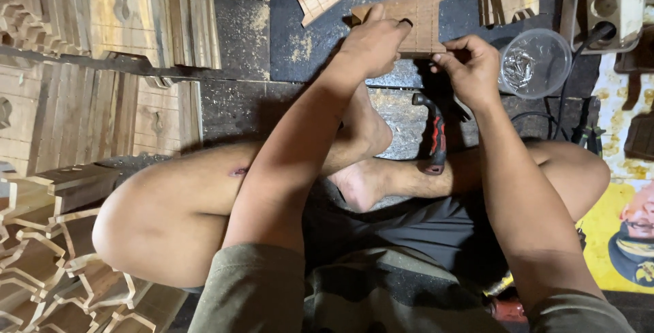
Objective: The person sits on the floor and assembles small wooden frames by hand. They pick up nails from a container, place them into pre-drilled holes on the wooden pieces, and hammer them in to secure the joints. The person repeats this process for multiple frames, stacking the completed ones nearby.
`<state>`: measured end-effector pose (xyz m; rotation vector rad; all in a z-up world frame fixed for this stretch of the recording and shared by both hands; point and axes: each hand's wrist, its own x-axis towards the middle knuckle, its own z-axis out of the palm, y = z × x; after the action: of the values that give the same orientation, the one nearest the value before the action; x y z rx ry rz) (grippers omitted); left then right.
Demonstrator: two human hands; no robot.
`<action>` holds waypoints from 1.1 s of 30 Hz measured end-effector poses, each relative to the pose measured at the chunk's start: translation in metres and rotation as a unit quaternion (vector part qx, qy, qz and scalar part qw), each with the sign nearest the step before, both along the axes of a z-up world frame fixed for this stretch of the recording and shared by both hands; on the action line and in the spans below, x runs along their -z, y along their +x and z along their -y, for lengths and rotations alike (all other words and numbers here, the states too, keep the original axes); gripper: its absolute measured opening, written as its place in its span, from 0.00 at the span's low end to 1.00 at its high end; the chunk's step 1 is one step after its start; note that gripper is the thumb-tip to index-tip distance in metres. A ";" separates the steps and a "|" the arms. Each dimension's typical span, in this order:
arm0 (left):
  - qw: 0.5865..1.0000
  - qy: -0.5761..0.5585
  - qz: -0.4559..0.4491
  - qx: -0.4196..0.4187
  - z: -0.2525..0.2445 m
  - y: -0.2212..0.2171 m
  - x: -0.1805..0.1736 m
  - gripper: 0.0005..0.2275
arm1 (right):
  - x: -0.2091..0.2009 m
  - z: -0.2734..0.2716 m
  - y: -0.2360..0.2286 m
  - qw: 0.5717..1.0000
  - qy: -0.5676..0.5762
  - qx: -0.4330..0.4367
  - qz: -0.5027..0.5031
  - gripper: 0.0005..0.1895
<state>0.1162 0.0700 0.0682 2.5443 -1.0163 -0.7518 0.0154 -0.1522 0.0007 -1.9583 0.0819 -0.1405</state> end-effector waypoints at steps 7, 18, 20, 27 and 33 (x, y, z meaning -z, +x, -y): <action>0.999 -0.043 -0.006 -0.008 -0.001 0.003 0.009 0.16 | 0.015 0.006 0.003 0.993 0.115 -0.005 -0.024 0.13; 0.997 -0.062 0.045 -0.010 -0.003 0.000 0.022 0.08 | 0.024 0.011 0.001 0.998 -0.002 -0.015 0.058 0.15; 0.997 -0.060 0.046 -0.010 -0.002 -0.002 0.020 0.08 | 0.027 0.010 -0.001 0.997 -0.020 -0.015 0.071 0.14; 0.998 -0.045 0.050 -0.002 -0.002 -0.003 0.018 0.09 | 0.015 0.003 -0.006 0.960 -0.223 -0.040 0.162 0.15; 0.995 -0.069 0.069 -0.005 -0.004 -0.003 0.028 0.07 | 0.015 0.003 -0.008 0.957 -0.216 -0.055 0.186 0.13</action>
<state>0.1134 0.0735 0.0407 2.5073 -1.0583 -0.4905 0.0077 -0.1554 -0.0139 -2.3280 -0.3300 -0.4854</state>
